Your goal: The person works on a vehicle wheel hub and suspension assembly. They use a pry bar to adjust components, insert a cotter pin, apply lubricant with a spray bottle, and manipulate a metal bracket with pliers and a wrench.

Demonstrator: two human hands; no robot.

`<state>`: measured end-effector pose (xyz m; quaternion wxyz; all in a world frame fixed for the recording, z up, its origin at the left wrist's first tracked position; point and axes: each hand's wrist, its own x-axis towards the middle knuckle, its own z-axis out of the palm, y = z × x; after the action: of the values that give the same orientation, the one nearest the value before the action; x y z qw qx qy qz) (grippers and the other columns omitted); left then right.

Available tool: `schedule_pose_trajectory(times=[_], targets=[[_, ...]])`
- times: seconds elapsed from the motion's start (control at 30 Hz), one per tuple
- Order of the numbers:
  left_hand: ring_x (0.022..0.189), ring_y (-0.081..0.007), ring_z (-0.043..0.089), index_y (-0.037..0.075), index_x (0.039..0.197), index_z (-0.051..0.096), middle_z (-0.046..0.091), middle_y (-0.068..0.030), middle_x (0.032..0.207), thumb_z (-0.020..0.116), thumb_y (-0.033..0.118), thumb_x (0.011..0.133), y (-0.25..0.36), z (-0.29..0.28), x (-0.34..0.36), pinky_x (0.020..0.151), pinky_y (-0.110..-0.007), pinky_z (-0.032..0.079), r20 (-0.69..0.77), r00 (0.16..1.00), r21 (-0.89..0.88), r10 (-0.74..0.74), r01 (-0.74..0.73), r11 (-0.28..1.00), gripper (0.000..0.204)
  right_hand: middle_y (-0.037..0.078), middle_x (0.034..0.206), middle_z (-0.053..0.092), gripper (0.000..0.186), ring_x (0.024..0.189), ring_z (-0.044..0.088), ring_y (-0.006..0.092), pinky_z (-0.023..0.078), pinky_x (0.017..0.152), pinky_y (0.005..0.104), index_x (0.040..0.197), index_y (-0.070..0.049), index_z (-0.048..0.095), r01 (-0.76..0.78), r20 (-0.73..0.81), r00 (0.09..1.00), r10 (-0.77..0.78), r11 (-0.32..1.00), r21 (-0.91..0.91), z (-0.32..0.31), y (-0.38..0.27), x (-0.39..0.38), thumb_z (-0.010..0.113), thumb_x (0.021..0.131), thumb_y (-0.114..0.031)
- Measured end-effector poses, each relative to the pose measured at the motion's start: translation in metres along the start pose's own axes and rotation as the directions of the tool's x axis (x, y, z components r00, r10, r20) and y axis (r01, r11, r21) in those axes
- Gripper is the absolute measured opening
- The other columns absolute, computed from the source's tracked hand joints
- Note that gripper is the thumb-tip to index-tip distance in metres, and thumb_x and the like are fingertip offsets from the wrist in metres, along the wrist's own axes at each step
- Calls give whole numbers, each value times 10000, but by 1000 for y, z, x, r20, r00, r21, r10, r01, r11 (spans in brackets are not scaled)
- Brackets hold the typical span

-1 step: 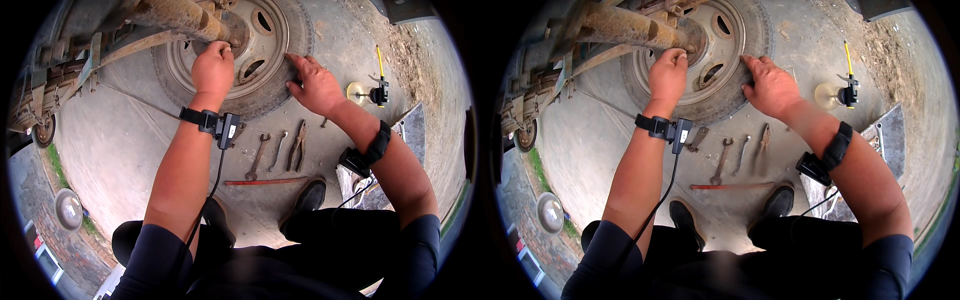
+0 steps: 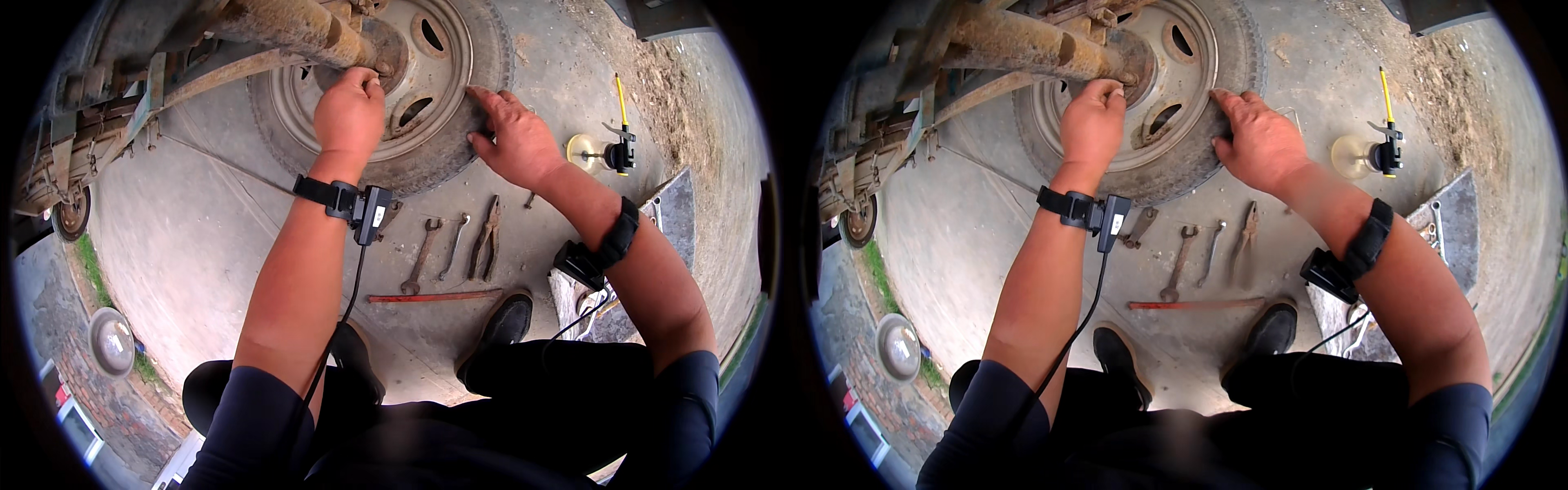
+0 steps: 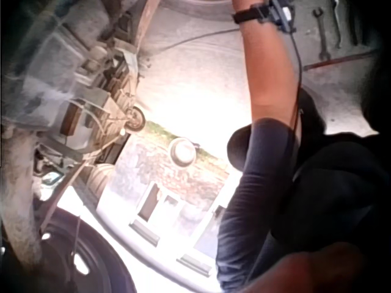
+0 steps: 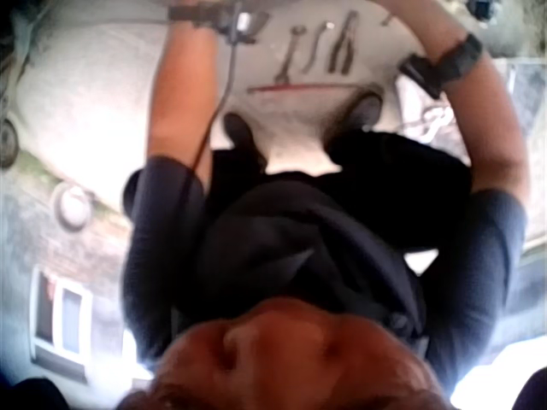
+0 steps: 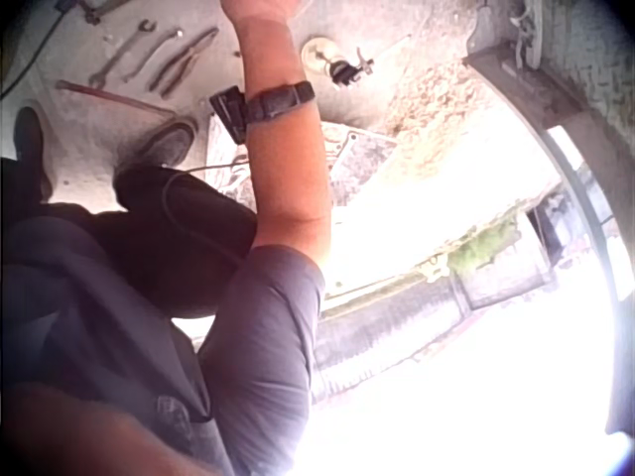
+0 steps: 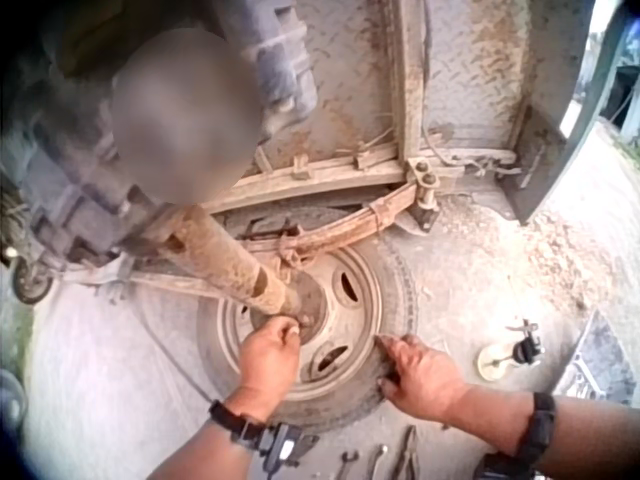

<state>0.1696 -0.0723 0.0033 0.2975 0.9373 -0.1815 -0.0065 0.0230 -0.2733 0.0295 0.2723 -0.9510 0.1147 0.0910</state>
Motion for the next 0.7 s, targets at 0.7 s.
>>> schedule_pose_trajectory(times=[0.7], targets=[[715,-137,645,25,1068,732,733,-75,836,672,186,950,-4,-1,-5,689,-295,508,56,997,-184,-53,62,981,208,165,1203,610,623,1072,662,342,559,919,435,1446,-134,463,31,-13,999,-31,999,5,-1,3,2,694,873,-221]])
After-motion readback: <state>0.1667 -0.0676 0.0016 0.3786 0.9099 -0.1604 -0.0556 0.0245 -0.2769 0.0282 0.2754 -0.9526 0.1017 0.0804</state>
